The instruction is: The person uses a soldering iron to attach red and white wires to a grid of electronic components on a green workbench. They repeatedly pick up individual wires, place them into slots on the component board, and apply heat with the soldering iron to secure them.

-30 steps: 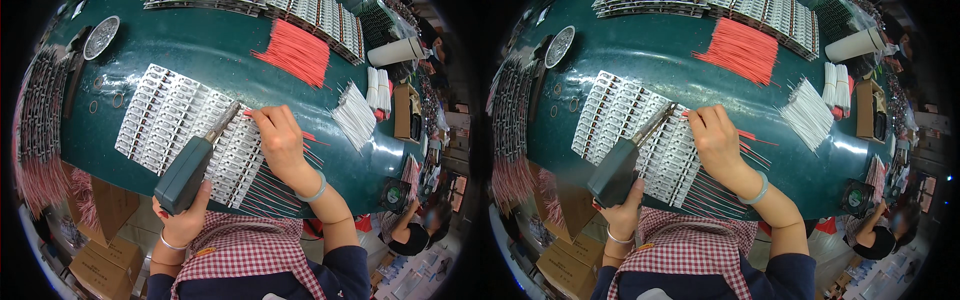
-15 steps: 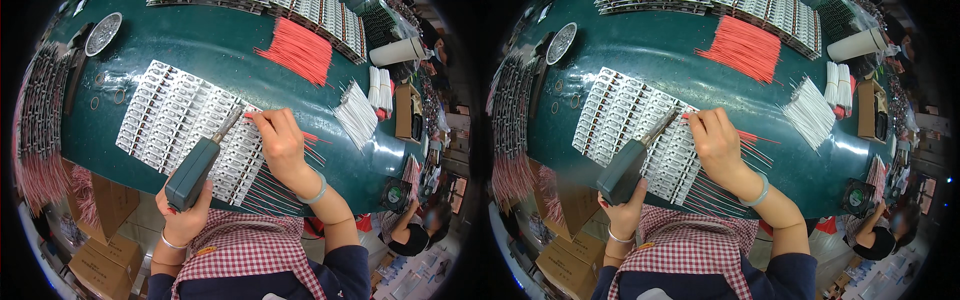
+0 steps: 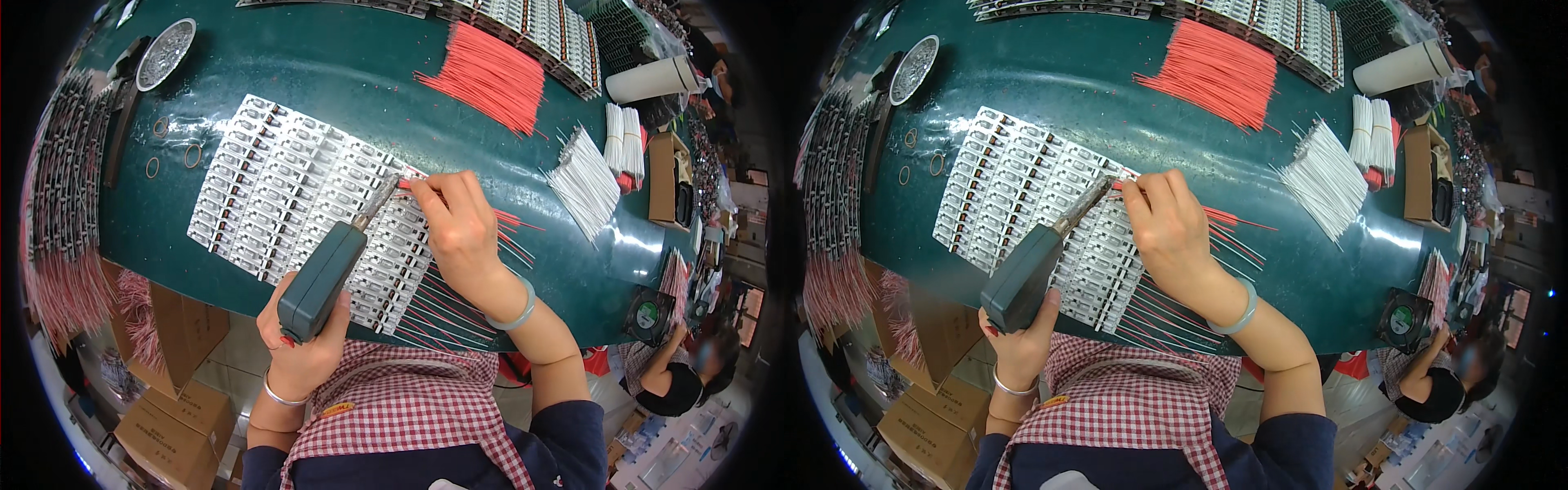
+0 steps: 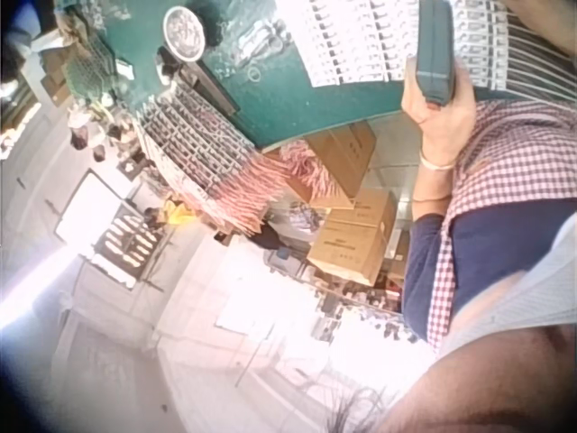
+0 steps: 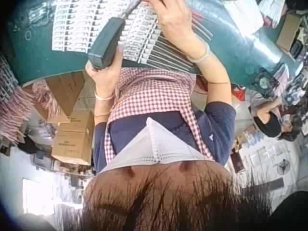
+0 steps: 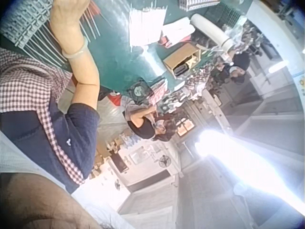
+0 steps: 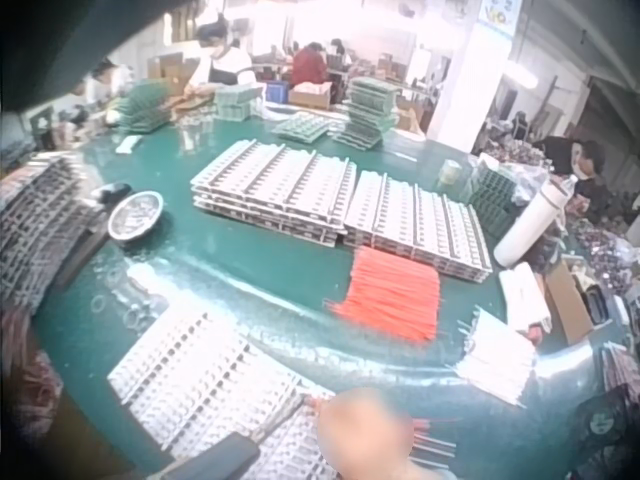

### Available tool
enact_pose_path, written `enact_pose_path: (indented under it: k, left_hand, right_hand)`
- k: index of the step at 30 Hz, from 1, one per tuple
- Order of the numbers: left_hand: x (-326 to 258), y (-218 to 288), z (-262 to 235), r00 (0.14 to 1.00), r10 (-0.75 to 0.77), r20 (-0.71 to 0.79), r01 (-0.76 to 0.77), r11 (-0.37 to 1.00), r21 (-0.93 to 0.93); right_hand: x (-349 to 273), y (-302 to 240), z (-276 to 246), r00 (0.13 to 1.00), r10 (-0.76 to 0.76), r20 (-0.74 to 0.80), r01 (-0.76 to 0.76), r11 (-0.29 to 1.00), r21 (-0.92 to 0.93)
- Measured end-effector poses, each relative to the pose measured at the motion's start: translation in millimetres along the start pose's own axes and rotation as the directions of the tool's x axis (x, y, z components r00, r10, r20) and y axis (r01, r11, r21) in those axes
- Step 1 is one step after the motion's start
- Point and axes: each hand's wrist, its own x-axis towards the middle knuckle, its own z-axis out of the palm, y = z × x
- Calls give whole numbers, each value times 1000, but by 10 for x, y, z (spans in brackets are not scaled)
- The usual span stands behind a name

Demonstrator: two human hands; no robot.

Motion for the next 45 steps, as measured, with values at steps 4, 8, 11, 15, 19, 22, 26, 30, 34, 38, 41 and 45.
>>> enact_pose_path:
  k: [4,8,11,15,19,22,26,30,34,38,41,45]
  left_hand:
    - [6,23,-35,999,40,10,-41,996,82]
    - [-85,33,-46,997,-1,-73,5,998,55]
    - [-121,13,-74,996,-8,-89,15,997,71]
    - [-121,36,-85,994,3,-113,3,999,53]
    - [-127,55,-115,996,2,-90,2,999,50]
    - [-135,-7,-115,997,24,-74,-20,999,47]
    - [-116,10,-116,999,16,-38,-15,1000,15]
    - [-115,-34,-111,1000,19,-18,-19,1000,7]
    - [-120,-27,-87,998,-49,-26,47,998,-52]
    - [-107,-16,-99,1000,-4,4,4,1000,11]
    - [-103,12,-118,1000,8,23,-9,999,53]
    - [-100,-2,-125,1000,23,19,-24,998,58]
  right_hand:
    - [-8,-4,8,1000,0,-1,0,1000,-6]
    - [-10,-7,13,1000,-2,-6,2,1000,-7]
    - [-16,-9,16,1000,-4,-8,4,1000,-13]
    - [-6,-32,-18,1000,-13,-21,12,1000,-11]
    - [-51,-82,-28,999,-18,-40,20,999,39]
    - [-88,-73,19,999,-21,-33,23,999,33]
    - [-83,-96,23,1000,-10,-19,10,1000,22]
    - [-83,-101,22,1000,-3,-10,3,1000,8]
    - [-73,-115,9,1000,-5,-7,6,1000,15]
    - [-80,-105,-2,1000,-10,1,10,1000,16]
    - [-77,-112,-9,1000,-12,0,12,1000,16]
    - [-82,-108,15,1000,-13,4,13,1000,14]
